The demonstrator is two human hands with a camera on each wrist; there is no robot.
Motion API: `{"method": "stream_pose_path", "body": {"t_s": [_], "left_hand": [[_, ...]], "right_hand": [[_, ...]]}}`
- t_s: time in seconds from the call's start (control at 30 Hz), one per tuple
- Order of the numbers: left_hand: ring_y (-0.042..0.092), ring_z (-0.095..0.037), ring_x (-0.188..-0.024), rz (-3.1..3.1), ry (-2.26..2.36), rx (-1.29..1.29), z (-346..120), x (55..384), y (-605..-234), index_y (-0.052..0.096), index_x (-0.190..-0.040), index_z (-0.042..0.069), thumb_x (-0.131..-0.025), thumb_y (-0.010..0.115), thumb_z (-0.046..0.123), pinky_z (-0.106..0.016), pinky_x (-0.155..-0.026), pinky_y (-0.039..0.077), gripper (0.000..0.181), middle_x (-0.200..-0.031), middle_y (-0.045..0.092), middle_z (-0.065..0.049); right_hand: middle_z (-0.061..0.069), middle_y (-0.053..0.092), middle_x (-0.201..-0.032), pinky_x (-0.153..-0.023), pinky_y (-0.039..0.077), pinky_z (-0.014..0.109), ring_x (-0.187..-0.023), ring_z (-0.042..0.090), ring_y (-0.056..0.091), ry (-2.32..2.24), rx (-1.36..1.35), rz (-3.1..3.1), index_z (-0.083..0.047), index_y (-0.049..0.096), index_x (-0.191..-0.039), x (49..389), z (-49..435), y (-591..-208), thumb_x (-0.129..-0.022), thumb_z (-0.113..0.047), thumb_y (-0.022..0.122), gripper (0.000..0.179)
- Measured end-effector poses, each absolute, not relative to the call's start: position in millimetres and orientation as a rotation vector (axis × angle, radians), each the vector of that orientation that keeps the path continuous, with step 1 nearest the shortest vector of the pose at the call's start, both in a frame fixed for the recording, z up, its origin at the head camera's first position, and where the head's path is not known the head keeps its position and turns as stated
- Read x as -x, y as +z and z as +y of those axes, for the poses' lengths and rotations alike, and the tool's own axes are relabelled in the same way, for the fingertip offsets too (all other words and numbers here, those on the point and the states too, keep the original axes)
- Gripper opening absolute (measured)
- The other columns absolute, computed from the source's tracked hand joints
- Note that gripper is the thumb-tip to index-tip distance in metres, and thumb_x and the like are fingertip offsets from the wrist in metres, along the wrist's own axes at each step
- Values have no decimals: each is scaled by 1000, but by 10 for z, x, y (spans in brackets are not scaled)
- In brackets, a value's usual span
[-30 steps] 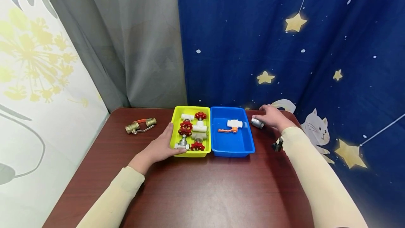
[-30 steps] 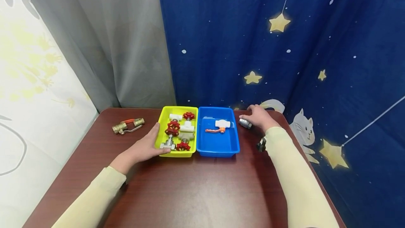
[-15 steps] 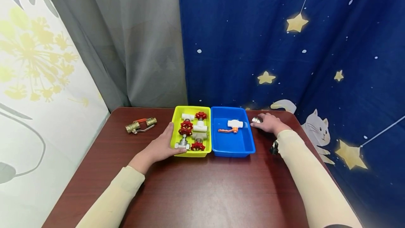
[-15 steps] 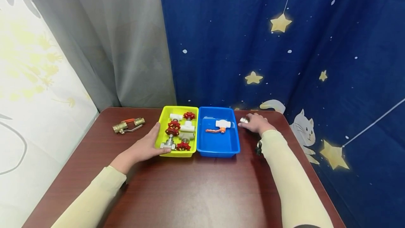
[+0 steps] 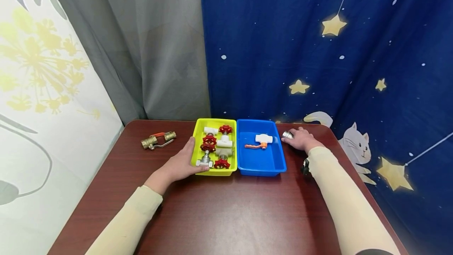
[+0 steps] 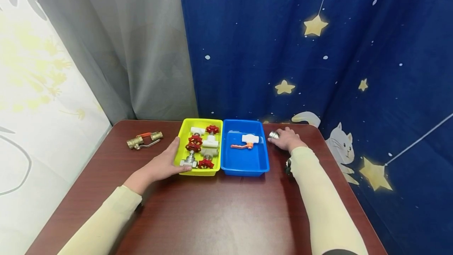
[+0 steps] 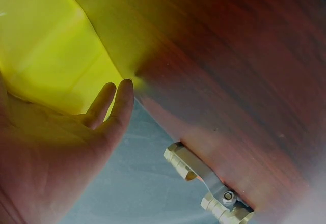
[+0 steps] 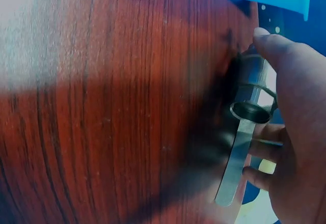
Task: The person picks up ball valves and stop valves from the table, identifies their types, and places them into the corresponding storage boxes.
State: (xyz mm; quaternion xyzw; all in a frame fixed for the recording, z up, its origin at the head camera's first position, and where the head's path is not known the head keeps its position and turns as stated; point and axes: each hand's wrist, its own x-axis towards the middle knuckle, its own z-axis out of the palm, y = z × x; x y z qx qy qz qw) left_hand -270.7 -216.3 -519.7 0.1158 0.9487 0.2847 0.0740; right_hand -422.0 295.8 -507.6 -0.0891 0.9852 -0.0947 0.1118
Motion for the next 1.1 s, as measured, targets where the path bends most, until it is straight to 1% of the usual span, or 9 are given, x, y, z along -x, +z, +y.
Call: {"method": "stream_pose_path", "body": {"t_s": [0.1,0.23,0.63,0.87,0.97,1.1], "left_hand": [[26,-40,-165,2847,854,-346,-2161,2703,-5185,-2,-177,4,-88,75,82,-59,-128,34,142,-185,2,-18],[26,-40,-166,2845,876,-350,-2158,2699,-5174,-1,-177,3,-88,77,80,-59,-129,33,141,-185,3,-19],[29,-40,-164,2839,862,-321,-2150,2705,-5193,-2,-177,6,-87,78,79,-60,-128,34,141,-185,5,-17],[28,-40,-165,2842,851,-324,-2153,2700,-5201,-4,-177,7,-87,77,81,-59,-128,34,142,-185,3,-17],[28,-39,-165,2841,852,-321,-2156,2703,-5205,-4,-178,7,-86,77,82,-59,-128,34,142,-185,3,-16],[29,-39,-165,2838,858,-321,-2158,2706,-5209,-4,-178,8,-85,76,83,-59,-128,34,143,-185,4,-16]], "right_hand": [[35,51,-145,-111,44,70,-132,51,49,-300,280,2904,1,52,-159,4226,2975,-5106,-111,-59,54,77],[36,51,-146,-112,46,68,-132,51,48,-327,310,2912,3,53,-157,4234,2988,-5135,-110,-55,58,74],[33,55,-142,-110,47,66,-128,48,51,-372,338,2889,2,55,-155,4255,2992,-5129,-105,-52,68,74],[34,54,-147,-114,45,68,-132,49,50,-391,319,2839,2,55,-156,4270,2985,-5103,-104,-45,72,72],[34,54,-146,-113,45,68,-131,49,50,-397,319,2836,1,56,-155,4263,2983,-5097,-104,-44,73,71],[33,57,-141,-111,47,66,-127,48,52,-384,352,2854,0,60,-150,4250,2969,-5100,-103,-43,75,66]]}}
